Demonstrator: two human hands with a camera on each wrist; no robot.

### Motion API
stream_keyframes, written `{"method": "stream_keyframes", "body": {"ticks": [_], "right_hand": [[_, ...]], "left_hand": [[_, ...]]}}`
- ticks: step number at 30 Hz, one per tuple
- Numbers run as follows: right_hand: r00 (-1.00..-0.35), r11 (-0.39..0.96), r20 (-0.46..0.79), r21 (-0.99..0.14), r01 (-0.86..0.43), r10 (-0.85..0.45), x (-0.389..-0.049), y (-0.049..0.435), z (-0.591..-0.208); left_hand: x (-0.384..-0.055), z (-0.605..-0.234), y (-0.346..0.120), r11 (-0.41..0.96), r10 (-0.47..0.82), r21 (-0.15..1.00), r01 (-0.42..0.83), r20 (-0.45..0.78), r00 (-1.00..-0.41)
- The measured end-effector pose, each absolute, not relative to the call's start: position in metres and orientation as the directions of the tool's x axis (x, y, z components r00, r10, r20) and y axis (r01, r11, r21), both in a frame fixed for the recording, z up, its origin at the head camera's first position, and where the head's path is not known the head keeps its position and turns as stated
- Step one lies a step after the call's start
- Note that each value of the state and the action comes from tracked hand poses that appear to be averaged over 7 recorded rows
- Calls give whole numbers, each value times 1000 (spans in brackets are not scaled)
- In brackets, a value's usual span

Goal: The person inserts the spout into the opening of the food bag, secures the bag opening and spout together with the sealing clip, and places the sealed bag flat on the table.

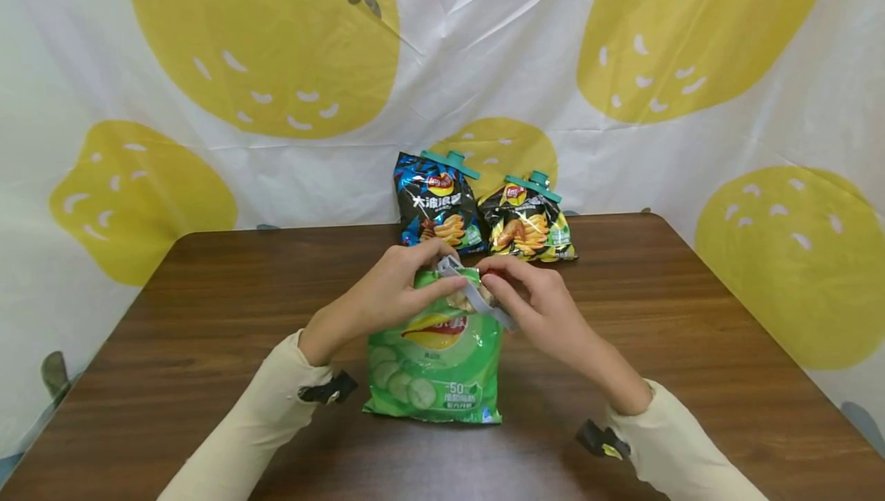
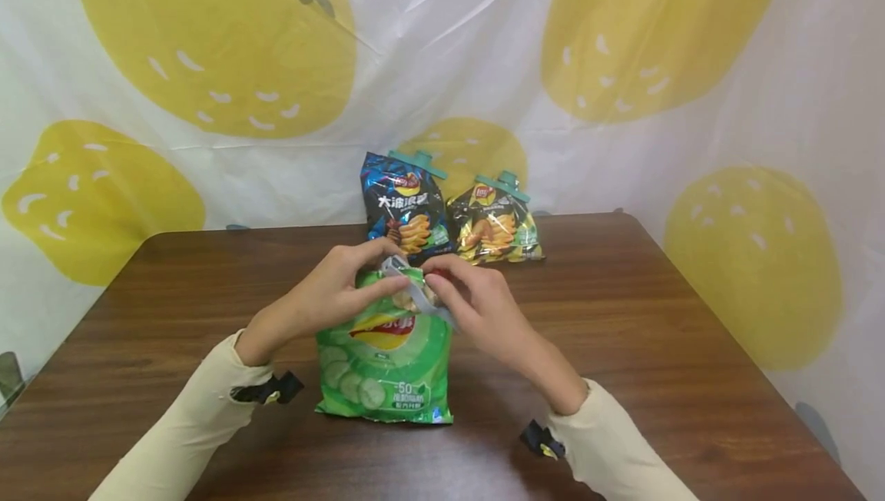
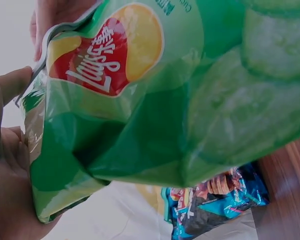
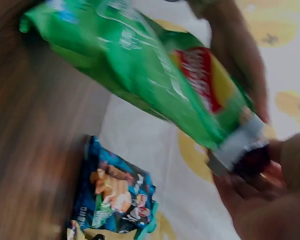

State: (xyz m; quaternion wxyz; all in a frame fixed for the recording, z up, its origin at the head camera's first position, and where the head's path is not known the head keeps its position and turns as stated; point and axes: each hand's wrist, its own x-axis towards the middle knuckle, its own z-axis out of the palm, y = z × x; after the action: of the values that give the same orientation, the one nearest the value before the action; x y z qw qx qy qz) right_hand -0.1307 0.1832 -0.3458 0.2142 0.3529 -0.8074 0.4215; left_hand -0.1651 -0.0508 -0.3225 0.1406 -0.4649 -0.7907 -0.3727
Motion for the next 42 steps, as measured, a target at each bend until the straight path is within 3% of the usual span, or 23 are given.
{"method": "stream_keyframes", "body": {"ticks": [4, 6, 10, 16, 25, 32, 39, 42], "right_hand": [[-563, 391, 768, -438, -809, -306, -132, 172, -355], [-547, 388, 792, -430, -815, -271, -132, 168, -359], [-588, 387, 755, -470, -794, -291, -132, 165, -362], [-671, 360, 611, -567, -741, -421, -132, 170, -357], [-680, 363, 577, -578, -731, -452, -131, 169, -354], [-690, 377, 555, -581, -721, -464, -128, 171, -354], [-703, 358, 564, -608, -708, -433, -129, 171, -355], [-719, 359, 560, -626, -693, -411, -128, 172, -354]], "left_hand": [[-166, -323, -51, 286, 619, 484, 827, 565, -545], [-167, -323, -52, 280, 615, 512, 812, 553, -561], [-169, -324, -53, 282, 599, 575, 768, 521, -609], [-170, -324, -55, 277, 540, 637, 720, 517, -664], [-171, -320, -61, 262, 579, 600, 756, 529, -621], [-173, -319, -60, 335, 580, 554, 762, 516, -630], [-174, -316, -65, 337, 576, 604, 722, 475, -666], [-171, -315, -65, 308, 593, 592, 745, 493, -636]]}}
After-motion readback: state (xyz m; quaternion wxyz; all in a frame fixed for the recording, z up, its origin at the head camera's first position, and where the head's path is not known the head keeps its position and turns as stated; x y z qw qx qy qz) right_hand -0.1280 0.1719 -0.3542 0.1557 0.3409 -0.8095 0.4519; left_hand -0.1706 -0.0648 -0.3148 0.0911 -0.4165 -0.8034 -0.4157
